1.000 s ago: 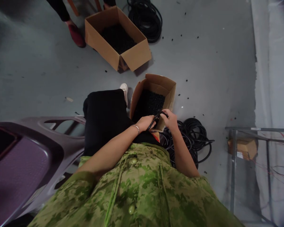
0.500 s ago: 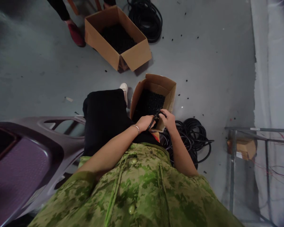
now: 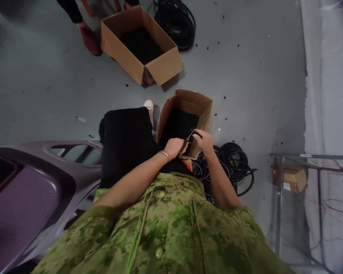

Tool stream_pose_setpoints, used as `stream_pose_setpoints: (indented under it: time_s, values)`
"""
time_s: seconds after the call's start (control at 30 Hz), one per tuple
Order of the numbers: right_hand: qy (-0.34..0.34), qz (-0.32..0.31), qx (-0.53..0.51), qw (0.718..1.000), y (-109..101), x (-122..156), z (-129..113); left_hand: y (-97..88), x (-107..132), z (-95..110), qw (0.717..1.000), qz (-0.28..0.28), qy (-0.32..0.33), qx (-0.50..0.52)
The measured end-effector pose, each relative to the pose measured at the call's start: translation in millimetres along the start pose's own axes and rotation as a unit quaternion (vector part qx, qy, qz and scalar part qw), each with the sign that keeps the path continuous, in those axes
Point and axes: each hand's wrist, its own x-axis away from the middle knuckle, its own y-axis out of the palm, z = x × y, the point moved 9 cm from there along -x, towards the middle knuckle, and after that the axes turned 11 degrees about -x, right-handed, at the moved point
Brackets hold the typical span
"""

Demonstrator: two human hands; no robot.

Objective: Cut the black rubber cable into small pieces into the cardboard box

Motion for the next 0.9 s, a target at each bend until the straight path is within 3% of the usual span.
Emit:
stream_pose_setpoints:
  time_s: [0.27,0.6,0.9]
  values:
    - [-0.009,0.022,0.029,0.999,-2.0,-2.5,-9.7,-2.2,-0.1,-1.4,1.0,0.009,-0.005,0.018]
    - [-0.01,-0.03,0.056,0.998,13.5,6.5,-15.1,12.0,-3.6,-7.3,0.999,-0.024,-0.014,0.028]
    - [-0.007,-0.018,0.046,0.999,9.1,-6.8,-13.9,-0.8,0.0,-6.9,1.0,-0.001,-0.022,0.009]
